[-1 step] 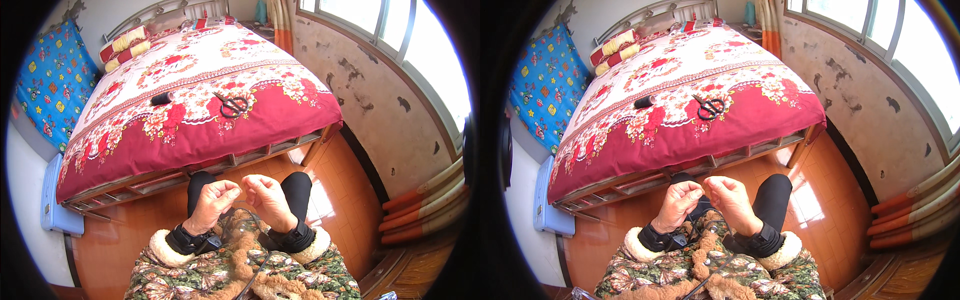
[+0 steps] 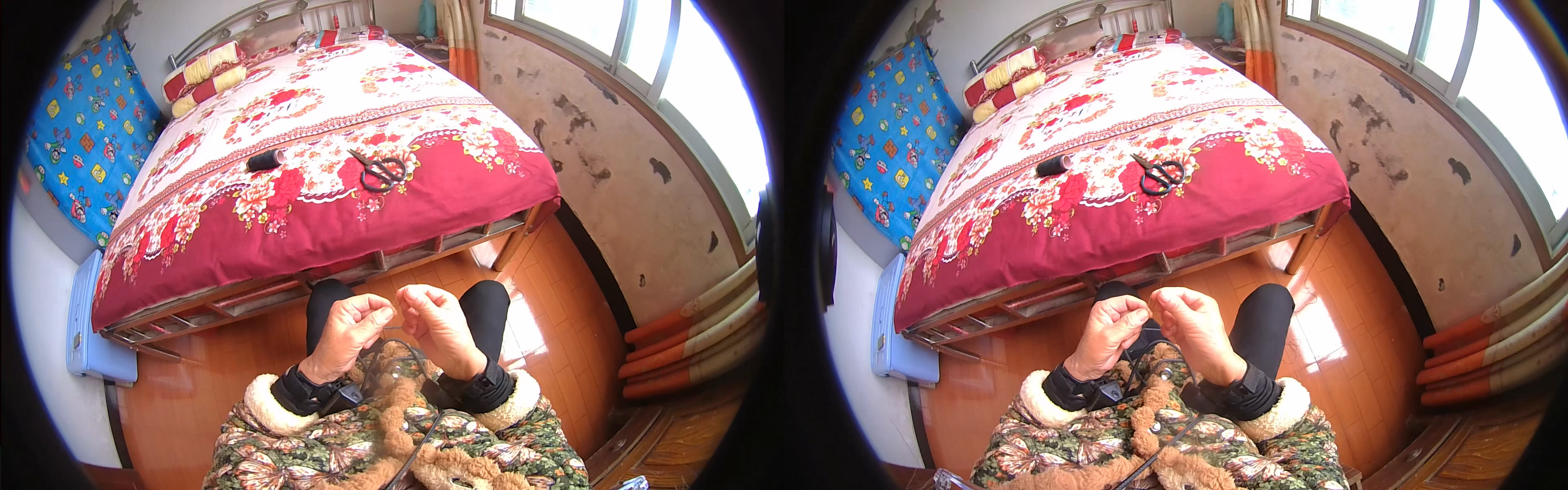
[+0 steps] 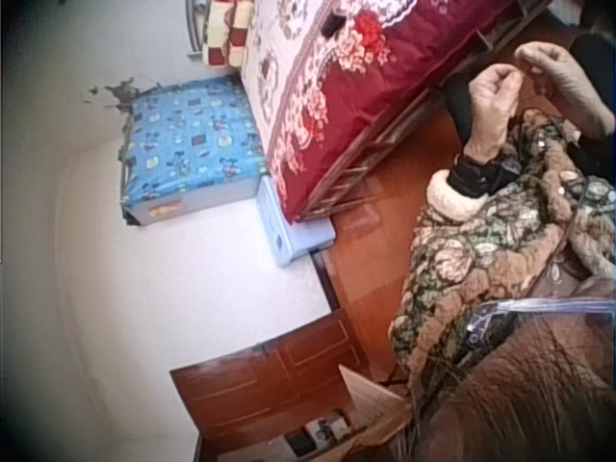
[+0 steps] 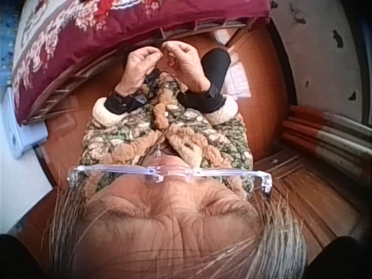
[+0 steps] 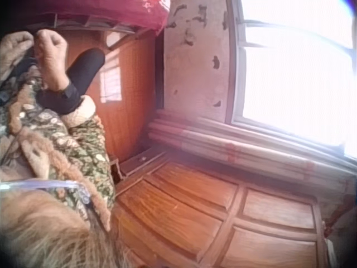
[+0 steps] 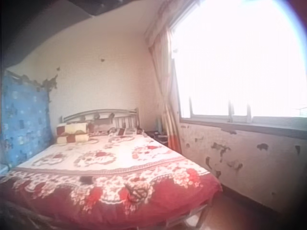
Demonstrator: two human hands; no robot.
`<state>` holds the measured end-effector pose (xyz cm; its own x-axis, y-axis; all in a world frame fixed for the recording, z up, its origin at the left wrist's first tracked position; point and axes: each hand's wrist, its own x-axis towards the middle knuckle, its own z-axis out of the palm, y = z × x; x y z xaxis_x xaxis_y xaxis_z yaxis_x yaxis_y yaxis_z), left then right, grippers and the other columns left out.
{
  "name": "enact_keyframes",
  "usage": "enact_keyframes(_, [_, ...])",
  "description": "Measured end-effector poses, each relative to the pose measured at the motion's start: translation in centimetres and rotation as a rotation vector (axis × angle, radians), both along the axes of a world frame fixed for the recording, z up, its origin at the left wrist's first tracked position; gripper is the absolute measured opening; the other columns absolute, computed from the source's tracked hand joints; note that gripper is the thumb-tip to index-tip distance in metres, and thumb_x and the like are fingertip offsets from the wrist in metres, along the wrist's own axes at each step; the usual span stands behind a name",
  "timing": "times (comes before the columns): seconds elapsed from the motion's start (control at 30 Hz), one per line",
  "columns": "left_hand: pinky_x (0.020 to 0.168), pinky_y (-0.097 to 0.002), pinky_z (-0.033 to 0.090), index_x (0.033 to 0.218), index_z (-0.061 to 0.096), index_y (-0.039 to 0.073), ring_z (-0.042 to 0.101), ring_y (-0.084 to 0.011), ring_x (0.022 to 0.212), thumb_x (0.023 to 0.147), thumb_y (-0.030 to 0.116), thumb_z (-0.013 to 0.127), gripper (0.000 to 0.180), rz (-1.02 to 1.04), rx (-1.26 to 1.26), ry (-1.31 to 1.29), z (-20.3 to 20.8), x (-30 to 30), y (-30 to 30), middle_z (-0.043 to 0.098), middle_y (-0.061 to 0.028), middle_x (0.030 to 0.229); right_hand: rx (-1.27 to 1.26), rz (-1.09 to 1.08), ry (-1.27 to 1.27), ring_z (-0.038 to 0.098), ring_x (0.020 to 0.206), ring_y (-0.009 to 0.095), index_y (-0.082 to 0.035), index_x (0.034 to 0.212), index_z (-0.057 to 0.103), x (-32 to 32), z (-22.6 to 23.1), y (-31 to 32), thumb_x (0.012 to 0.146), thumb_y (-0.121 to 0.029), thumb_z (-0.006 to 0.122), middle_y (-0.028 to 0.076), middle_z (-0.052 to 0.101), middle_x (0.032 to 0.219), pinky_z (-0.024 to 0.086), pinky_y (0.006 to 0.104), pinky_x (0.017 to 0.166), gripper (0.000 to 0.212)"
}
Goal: The person sits on the floor and manipulates a black wire, stripping and twisting its ends. They use scissors to cut the wire and continue twisting the exposed strands.
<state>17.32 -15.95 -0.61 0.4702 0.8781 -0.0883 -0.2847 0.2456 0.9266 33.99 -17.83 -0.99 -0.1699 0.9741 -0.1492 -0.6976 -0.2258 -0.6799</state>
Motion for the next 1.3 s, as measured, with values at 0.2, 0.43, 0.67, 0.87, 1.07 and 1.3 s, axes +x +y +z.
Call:
enact_keyframes(0.2, [0.044, -0.0167, 0.026, 0.096, 0.062, 0.002, 0.036, 0.0005, 0.050, 0.092, 0.012, 0.058, 0.011, -0.028, -0.014, -0.041, -0.1, -0.1, -0.1, 0.052, 0.0069, 0.068, 0.008, -0.009, -0.036, 0.044, 0.060, 0.006, -0.005, 0.085, 0.060, 0.1, 0.6, -0.4, 0.090, -0.018, 0.062, -0.002, 0.052, 0.072, 0.038, 0.0228, 0.057, 0.014])
enact_keyframes(0.43, [0.044, -0.0173, 0.026, 0.096, 0.061, 0.003, 0.034, -0.0010, 0.048, 0.092, 0.010, 0.057, 0.009, -0.056, -0.096, -0.120, 0.1, -0.2, -0.1, 0.050, 0.0067, 0.065, 0.093, 0.108, -0.079, 0.041, 0.057, 0.007, -0.007, 0.077, 0.054, 0.0, 1.4, -1.2, 0.091, -0.017, 0.057, -0.002, 0.047, 0.064, 0.036, 0.0233, 0.054, 0.018])
enact_keyframes(0.67, [0.044, -0.0171, 0.027, 0.095, 0.062, 0.002, 0.035, -0.0017, 0.048, 0.092, 0.010, 0.057, 0.010, -0.103, -0.146, -0.149, -0.3, -0.5, 0.0, 0.050, 0.0062, 0.062, 0.085, 0.112, -0.118, 0.037, 0.053, 0.006, -0.007, 0.075, 0.054, -0.1, 1.4, -1.3, 0.090, -0.014, 0.057, -0.003, 0.044, 0.060, 0.032, 0.0227, 0.050, 0.016])
enact_keyframes(0.87, [0.043, -0.0174, 0.026, 0.096, 0.063, 0.002, 0.035, -0.0016, 0.047, 0.092, 0.011, 0.057, 0.011, -0.129, -0.114, -0.125, -0.3, -0.5, 0.1, 0.047, 0.0067, 0.060, 0.065, 0.148, -0.080, 0.041, 0.053, 0.003, -0.006, 0.078, 0.059, 0.3, 1.4, -1.3, 0.089, -0.016, 0.061, -0.005, 0.049, 0.063, 0.037, 0.0206, 0.051, 0.015])
enact_keyframes(1.07, [0.042, -0.0173, 0.024, 0.096, 0.063, 0.002, 0.033, 0.0004, 0.046, 0.093, 0.015, 0.056, 0.015, -0.112, -0.051, -0.076, 0.0, -0.4, 0.0, 0.044, 0.0090, 0.057, 0.043, 0.137, -0.131, 0.033, 0.051, 0.005, -0.007, 0.075, 0.055, 0.1, 1.6, -1.3, 0.090, -0.012, 0.056, -0.004, 0.042, 0.059, 0.029, 0.0205, 0.046, 0.016])
enact_keyframes(1.3, [0.043, -0.0173, 0.024, 0.097, 0.062, 0.002, 0.034, -0.0006, 0.047, 0.093, 0.011, 0.056, 0.012, -0.103, -0.028, -0.058, 0.0, -0.5, 0.0, 0.048, 0.0072, 0.061, 0.040, 0.144, -0.139, 0.033, 0.052, 0.004, -0.007, 0.075, 0.055, 0.0, 2.0, -1.2, 0.090, -0.012, 0.056, -0.004, 0.042, 0.060, 0.029, 0.0201, 0.045, 0.015])
